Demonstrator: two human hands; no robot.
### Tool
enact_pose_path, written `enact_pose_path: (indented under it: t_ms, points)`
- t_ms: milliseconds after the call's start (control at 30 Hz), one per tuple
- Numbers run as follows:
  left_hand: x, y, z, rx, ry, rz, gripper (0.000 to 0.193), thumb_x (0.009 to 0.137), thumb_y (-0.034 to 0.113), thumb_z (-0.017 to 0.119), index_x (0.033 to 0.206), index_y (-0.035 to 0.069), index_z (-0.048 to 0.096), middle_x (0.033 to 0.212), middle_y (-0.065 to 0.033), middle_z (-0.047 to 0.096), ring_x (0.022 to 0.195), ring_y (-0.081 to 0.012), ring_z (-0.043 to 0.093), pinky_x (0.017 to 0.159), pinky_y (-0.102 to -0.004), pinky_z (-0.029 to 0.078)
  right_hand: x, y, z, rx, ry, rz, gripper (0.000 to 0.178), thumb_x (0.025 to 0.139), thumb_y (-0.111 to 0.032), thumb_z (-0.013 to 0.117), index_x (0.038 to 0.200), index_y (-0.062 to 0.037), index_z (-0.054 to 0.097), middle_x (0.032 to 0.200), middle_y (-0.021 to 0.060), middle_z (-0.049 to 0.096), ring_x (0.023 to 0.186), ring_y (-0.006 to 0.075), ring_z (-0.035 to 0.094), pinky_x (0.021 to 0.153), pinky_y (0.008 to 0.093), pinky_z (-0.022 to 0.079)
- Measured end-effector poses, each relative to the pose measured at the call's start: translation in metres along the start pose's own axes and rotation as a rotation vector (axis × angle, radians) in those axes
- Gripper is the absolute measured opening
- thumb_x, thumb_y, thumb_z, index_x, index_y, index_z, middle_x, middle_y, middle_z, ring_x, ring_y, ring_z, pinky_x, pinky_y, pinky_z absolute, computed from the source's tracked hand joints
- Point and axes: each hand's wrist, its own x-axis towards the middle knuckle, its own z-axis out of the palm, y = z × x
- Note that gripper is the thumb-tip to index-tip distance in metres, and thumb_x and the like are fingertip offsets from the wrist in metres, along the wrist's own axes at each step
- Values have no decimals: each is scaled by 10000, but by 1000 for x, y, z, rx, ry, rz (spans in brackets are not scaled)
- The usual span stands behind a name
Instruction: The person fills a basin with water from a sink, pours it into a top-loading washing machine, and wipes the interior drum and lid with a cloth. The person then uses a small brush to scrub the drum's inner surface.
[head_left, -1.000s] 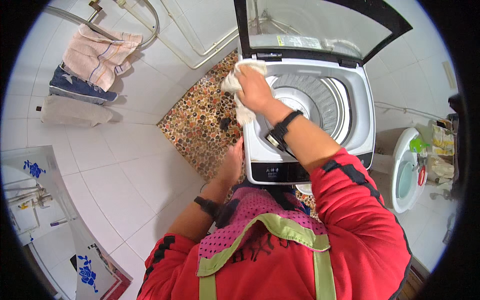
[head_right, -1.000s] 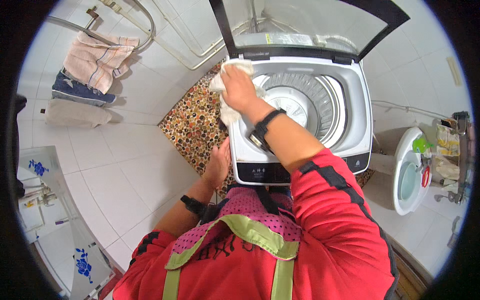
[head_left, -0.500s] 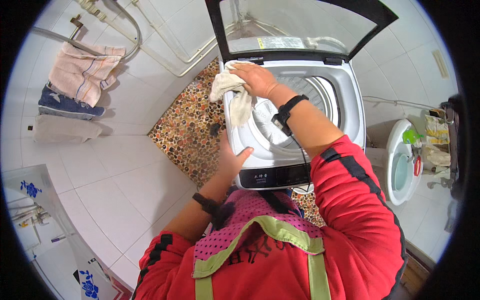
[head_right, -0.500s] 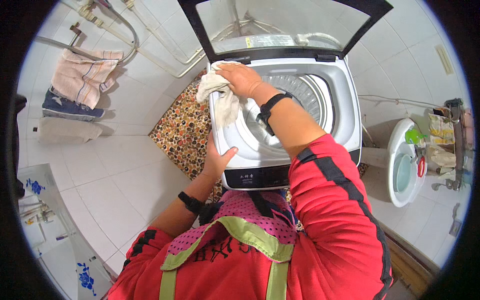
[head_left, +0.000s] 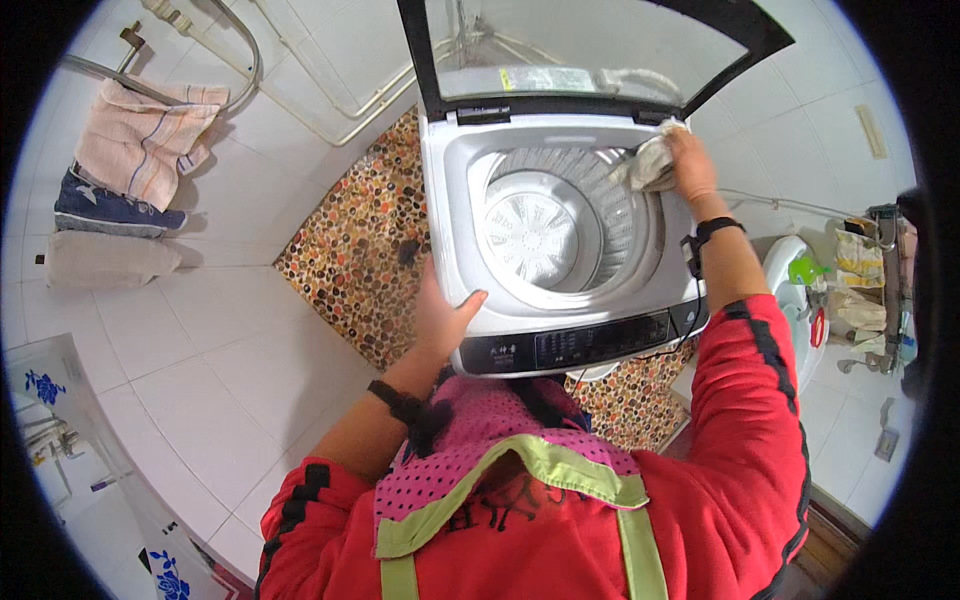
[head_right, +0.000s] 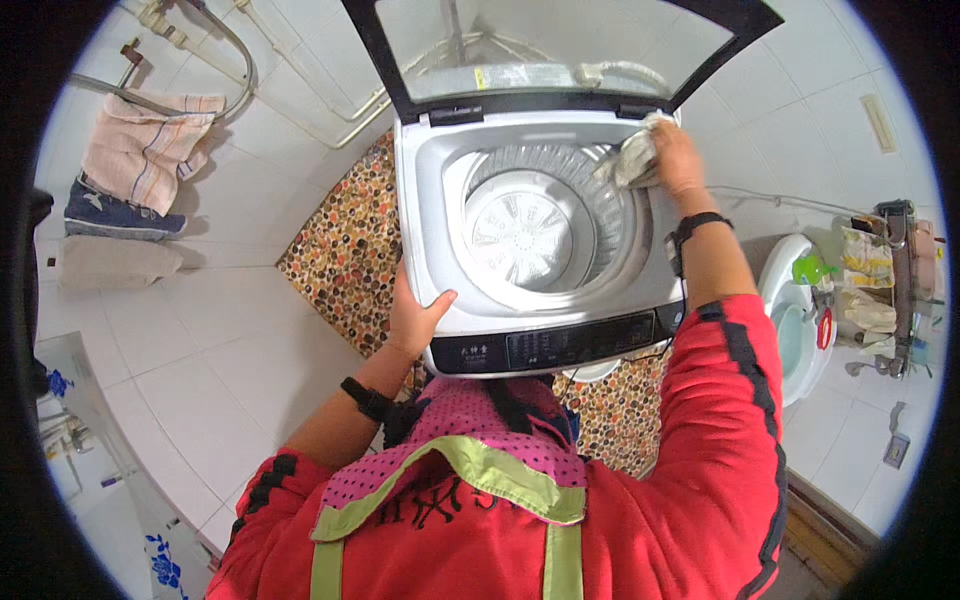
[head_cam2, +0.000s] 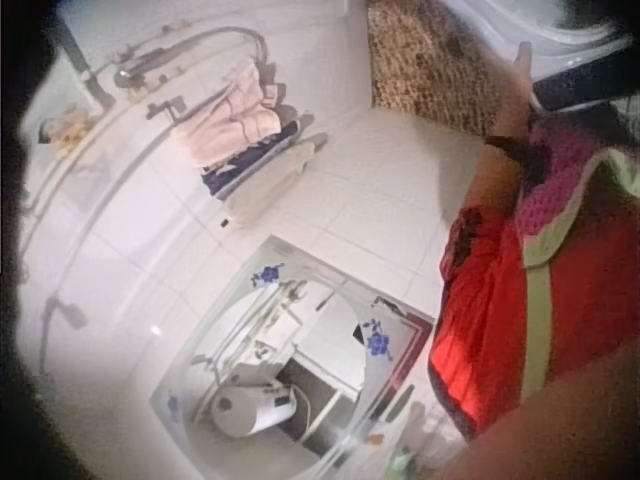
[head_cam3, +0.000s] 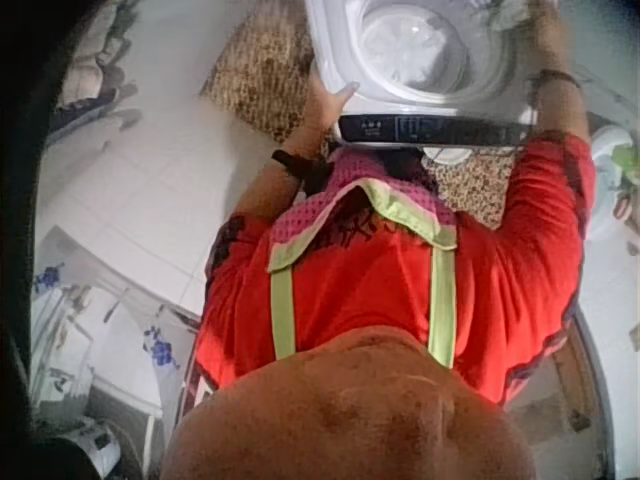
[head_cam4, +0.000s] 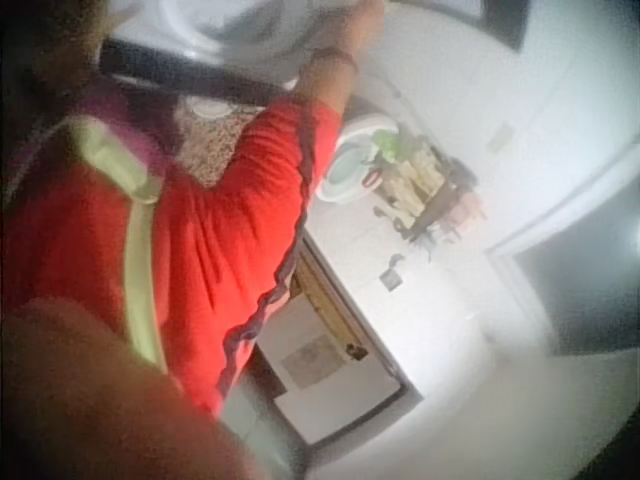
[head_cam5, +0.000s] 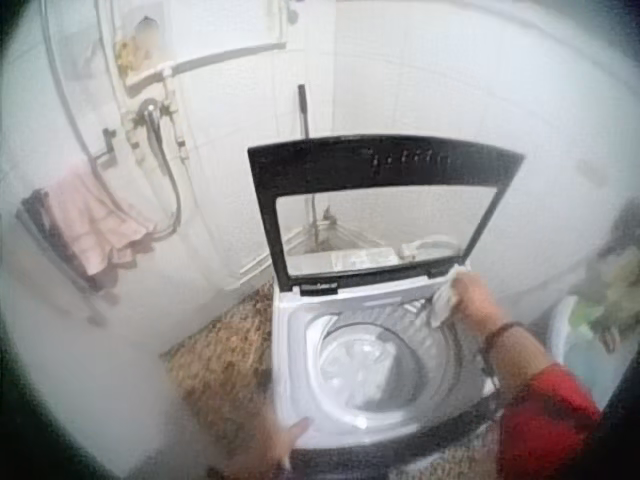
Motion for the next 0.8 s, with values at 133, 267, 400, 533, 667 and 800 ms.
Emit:
enact_pose_path:
  t_ms: [133,267,400,533,667,800]
  points:
    - [0,-2,0,33,-4,12,783,699,120,813,1351,-30,407,1212,-231,601,1113,-350,606,945,-412,469,-24,6,-19,-48,-227,279,277,902,-157,515,1149,-70,607,1176,141,624,1077,329,603,905,435,498]
    - [1,-7,0,47,-14,5,859,690,144,833,1389,-32,367,1249,-258,570,1151,-376,578,972,-428,454,-90,-46,-62,-378,-572,141,178,865,-168,543,908,-128,711,985,104,664,960,282,648,774,409,535]
    - [0,-11,1,90,2,-32,922,691,172,839,1422,-47,321,1322,-277,513,1205,-403,534,1022,-442,420,-139,-89,-112,-46,-860,291,242,857,-213,544,872,-45,717,1001,183,676,928,331,662,773,405,543]
    - [0,-12,-1,93,-18,-40,901,703,179,833,1417,-43,330,1320,-268,515,1197,-401,539,1017,-437,423,-121,-84,-137,1192,-852,662,436,902,-200,584,1309,-41,588,1240,134,648,1101,238,621,920,366,483]
    - [6,-13,-3,76,-28,-13,881,707,191,829,1392,-73,341,1341,-289,480,1218,-414,514,1037,-434,404,-93,-109,-106,1784,-461,912,474,948,-247,589,1338,13,526,1233,74,636,1155,178,569,1036,327,403]
    - [25,-10,6,282,133,271,965,686,218,840,1419,-90,293,1346,-322,454,1218,-455,491,1046,-458,390,-64,-135,-75,2154,-514,838,623,954,-459,572,1343,23,501,1284,126,595,1214,238,553,1058,391,415]
